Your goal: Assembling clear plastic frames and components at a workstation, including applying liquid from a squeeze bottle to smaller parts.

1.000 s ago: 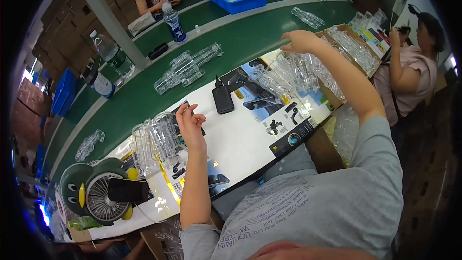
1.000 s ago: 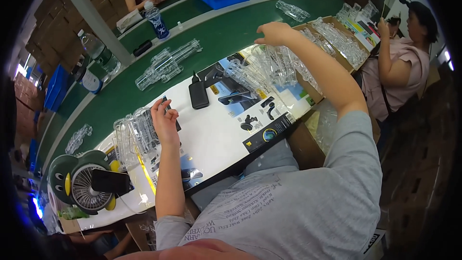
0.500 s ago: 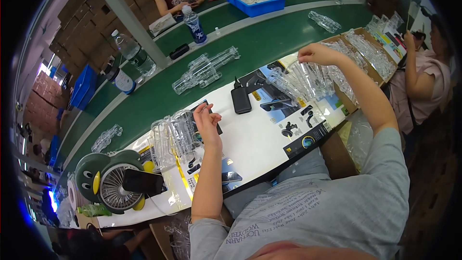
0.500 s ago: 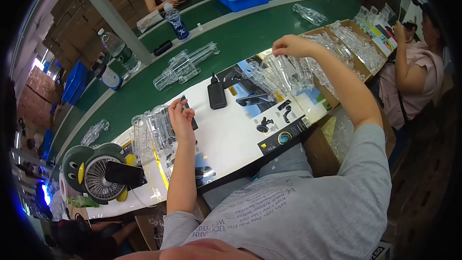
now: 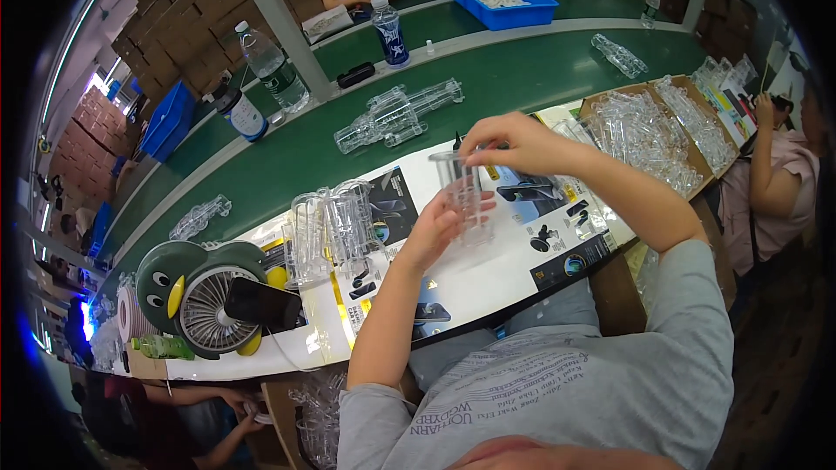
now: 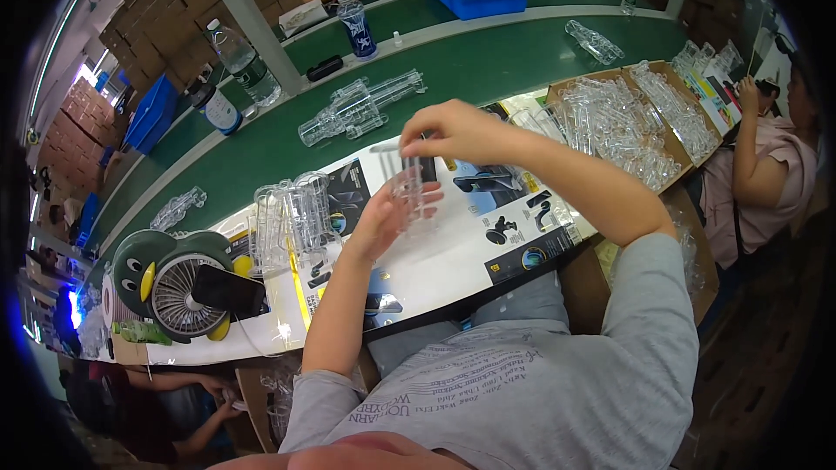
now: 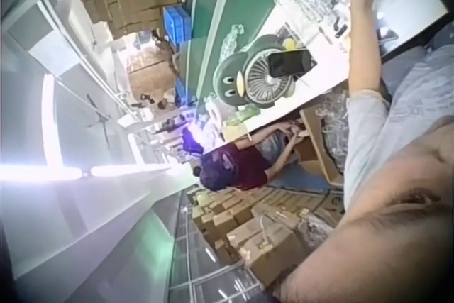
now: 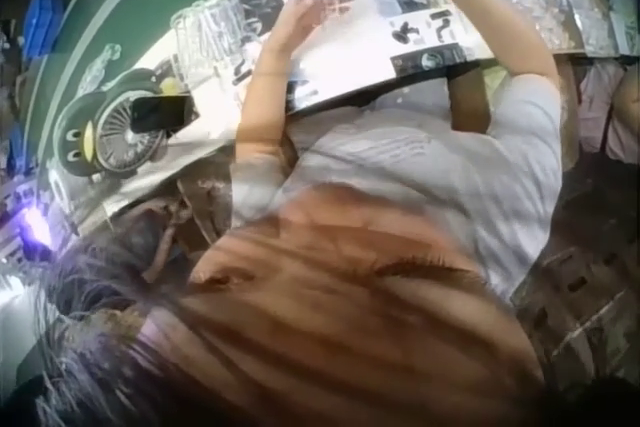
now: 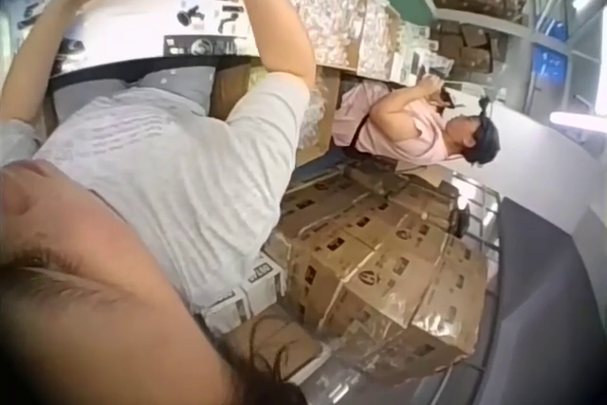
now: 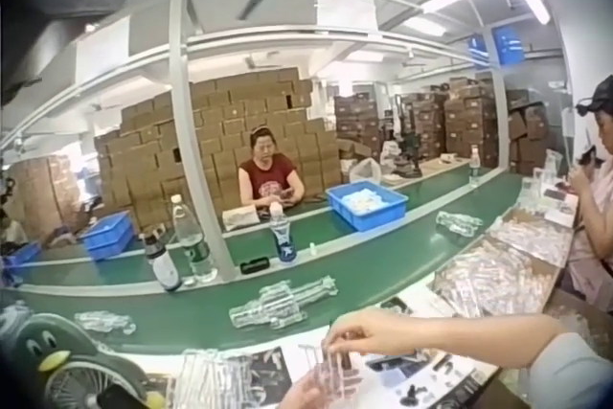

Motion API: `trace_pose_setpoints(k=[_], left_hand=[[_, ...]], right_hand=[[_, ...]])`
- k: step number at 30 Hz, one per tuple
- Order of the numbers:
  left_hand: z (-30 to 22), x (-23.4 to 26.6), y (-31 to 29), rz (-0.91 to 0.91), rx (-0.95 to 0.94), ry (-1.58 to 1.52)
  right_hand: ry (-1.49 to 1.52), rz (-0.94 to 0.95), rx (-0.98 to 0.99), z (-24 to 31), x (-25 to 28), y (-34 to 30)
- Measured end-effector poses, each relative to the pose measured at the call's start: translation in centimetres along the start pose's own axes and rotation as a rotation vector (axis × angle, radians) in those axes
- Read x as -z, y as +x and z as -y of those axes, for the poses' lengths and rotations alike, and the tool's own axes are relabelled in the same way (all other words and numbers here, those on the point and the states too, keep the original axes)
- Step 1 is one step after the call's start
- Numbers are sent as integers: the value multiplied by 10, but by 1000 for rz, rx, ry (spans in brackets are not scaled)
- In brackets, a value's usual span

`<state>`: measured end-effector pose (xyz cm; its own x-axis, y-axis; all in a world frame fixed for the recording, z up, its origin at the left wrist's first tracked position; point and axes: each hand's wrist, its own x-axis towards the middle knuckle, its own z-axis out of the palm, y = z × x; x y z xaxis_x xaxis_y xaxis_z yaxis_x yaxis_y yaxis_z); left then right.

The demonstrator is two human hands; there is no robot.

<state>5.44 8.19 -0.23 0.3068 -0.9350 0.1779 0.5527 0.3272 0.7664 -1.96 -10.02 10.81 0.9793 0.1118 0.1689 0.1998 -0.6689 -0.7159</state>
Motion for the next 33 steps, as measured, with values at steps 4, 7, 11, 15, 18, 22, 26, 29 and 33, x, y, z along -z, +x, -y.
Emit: trace_pose_setpoints(k=[4,7,11,15,18,22,26,29,33], left_hand=[[-3,23,-2,-185,32,59],[-8,31,-3,-313,-97,-65],[-11,26,3,-464,-219,-157],[-14,32,-1,-485,-220,-154],[-12,32,0,-459,-208,-150],[-10,33,1,-437,-203,-133],[-9,33,1,-431,-177,-111],[-10,32,1,-431,-169,-101],[-12,29,1,-433,-182,-91]], right_hand=[[-137,-44,130,6,-19,20],[-378,-238,173,-9,-19,32],[-982,-130,332,-70,-24,38],[-1160,-30,464,-80,-42,36],[-1222,75,506,-84,-49,35],[-1271,132,510,-92,-55,38],[-1267,121,535,-96,-57,41],[-1278,124,564,-99,-60,43],[-1277,99,557,-98,-58,40]])
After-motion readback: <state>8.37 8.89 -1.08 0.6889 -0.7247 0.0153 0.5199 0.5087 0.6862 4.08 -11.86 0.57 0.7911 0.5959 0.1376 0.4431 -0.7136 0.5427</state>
